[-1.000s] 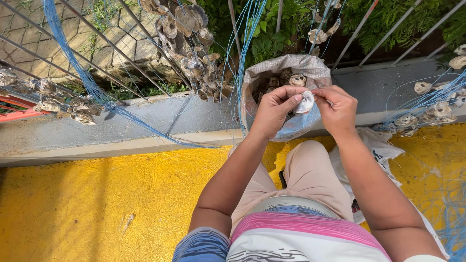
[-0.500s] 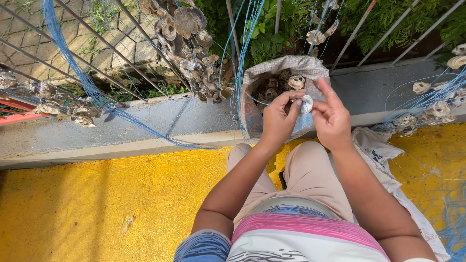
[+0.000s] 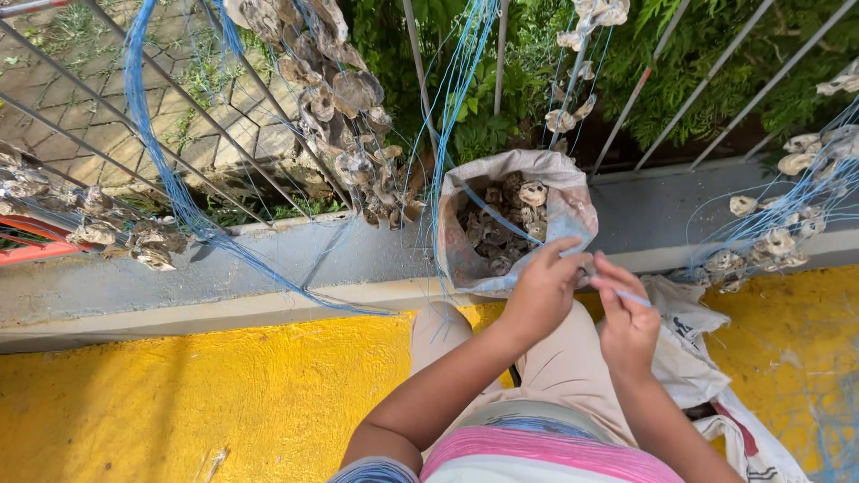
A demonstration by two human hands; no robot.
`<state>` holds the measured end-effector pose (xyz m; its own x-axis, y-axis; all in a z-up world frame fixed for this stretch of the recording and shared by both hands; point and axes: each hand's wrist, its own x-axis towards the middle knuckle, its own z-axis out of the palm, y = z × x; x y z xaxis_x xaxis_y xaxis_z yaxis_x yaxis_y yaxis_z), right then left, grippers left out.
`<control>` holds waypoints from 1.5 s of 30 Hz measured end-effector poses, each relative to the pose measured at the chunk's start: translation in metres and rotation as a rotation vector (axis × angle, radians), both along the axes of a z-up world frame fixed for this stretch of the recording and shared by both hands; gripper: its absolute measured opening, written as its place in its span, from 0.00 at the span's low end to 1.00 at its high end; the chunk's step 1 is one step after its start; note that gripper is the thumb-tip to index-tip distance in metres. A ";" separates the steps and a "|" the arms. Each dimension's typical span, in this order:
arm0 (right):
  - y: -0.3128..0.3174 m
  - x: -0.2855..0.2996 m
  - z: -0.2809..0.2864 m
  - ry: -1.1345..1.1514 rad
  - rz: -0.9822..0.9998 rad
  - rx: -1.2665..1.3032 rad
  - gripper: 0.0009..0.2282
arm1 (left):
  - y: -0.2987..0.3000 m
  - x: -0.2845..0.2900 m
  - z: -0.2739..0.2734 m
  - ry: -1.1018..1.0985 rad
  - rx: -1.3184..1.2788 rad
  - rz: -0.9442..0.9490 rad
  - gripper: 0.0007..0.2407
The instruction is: Threading oyster shells onto blue strings for aquaculture.
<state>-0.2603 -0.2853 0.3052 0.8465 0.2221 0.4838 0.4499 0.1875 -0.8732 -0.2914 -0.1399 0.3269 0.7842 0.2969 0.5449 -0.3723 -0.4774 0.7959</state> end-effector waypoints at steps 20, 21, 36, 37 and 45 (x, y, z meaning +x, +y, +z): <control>-0.189 0.080 -0.241 0.934 0.024 -0.503 0.13 | 0.104 0.079 0.115 -0.147 0.424 0.132 0.23; -0.182 0.093 -0.227 0.932 0.019 -0.500 0.13 | 0.096 0.086 0.113 -0.151 0.424 0.129 0.23; 0.031 0.107 0.047 0.063 0.173 -0.222 0.08 | 0.076 0.118 0.131 -0.317 0.632 -0.093 0.14; 0.029 0.109 0.049 0.035 0.219 -0.249 0.08 | 0.085 0.129 0.142 -0.384 0.655 -0.045 0.12; 0.039 0.175 0.151 -0.084 0.691 -0.404 0.16 | 0.105 0.184 0.210 -0.519 0.661 0.115 0.07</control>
<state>-0.0856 -0.2465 0.4562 0.4183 0.8535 0.3106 0.4150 0.1245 -0.9012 -0.1076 -0.0347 0.5373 0.3708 -0.1468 0.9170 -0.5338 -0.8417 0.0811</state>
